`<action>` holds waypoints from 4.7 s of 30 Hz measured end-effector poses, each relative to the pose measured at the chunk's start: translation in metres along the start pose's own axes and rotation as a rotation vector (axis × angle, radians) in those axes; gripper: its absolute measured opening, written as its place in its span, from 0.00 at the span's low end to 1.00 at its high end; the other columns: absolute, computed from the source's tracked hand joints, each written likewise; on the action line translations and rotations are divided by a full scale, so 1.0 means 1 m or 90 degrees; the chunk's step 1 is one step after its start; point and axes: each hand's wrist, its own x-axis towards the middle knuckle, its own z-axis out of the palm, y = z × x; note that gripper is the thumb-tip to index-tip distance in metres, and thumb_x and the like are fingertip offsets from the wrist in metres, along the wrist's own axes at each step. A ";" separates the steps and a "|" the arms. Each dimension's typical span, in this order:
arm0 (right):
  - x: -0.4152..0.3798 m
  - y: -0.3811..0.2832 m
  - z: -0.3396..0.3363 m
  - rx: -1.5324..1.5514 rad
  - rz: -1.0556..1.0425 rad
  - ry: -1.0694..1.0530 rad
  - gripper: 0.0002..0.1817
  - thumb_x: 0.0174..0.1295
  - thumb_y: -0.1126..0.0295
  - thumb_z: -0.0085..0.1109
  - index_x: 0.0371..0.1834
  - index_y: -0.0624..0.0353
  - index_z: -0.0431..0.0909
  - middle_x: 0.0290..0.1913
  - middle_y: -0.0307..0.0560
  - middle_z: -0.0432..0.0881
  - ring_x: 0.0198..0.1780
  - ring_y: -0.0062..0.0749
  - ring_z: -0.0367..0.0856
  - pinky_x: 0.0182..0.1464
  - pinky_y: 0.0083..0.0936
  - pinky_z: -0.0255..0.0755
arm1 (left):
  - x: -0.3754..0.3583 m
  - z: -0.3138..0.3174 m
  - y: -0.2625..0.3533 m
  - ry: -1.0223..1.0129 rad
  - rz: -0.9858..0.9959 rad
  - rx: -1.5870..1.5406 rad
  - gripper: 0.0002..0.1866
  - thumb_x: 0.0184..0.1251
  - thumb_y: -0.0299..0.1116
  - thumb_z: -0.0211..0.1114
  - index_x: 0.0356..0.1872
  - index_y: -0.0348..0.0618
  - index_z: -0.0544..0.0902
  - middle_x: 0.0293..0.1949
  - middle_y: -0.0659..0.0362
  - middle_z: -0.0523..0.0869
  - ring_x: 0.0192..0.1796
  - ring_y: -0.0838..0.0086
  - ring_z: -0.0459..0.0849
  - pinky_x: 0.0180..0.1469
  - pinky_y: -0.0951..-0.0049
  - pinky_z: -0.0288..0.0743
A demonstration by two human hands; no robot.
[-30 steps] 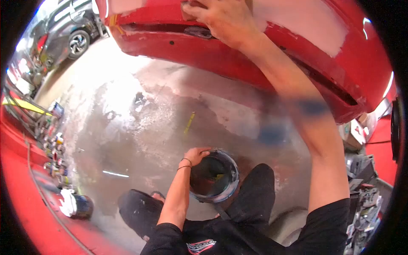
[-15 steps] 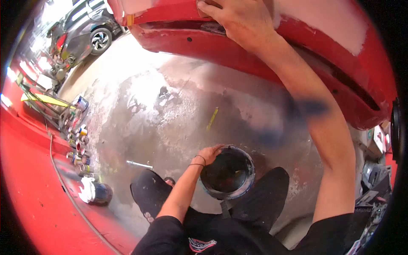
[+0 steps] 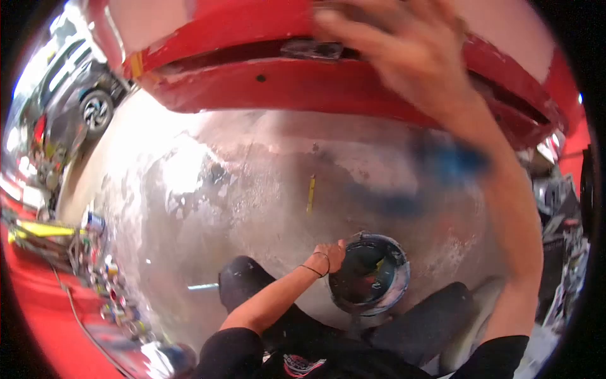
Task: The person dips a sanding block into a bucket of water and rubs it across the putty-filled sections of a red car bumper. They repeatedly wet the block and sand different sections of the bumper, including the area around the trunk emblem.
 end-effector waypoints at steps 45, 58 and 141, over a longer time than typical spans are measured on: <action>0.053 -0.085 0.064 -0.085 0.432 0.185 0.24 0.68 0.62 0.79 0.66 0.52 0.87 0.68 0.54 0.82 0.70 0.59 0.76 0.74 0.54 0.66 | -0.005 -0.013 -0.057 0.117 0.166 -0.136 0.28 0.74 0.37 0.62 0.73 0.39 0.76 0.49 0.37 0.95 0.55 0.39 0.94 0.58 0.37 0.85; 0.011 -0.032 0.034 -0.111 0.452 0.227 0.25 0.69 0.64 0.78 0.68 0.55 0.85 0.66 0.58 0.82 0.70 0.58 0.75 0.74 0.54 0.65 | 0.015 0.009 -0.008 0.384 0.055 -0.312 0.34 0.79 0.46 0.70 0.80 0.48 0.72 0.71 0.44 0.84 0.71 0.42 0.84 0.72 0.39 0.78; 0.034 -0.087 0.079 -0.145 0.450 0.243 0.27 0.64 0.62 0.85 0.65 0.52 0.88 0.64 0.52 0.85 0.66 0.53 0.79 0.74 0.49 0.68 | 0.018 0.012 -0.022 0.347 0.097 -0.475 0.39 0.74 0.39 0.73 0.84 0.48 0.68 0.70 0.36 0.84 0.66 0.34 0.86 0.67 0.40 0.83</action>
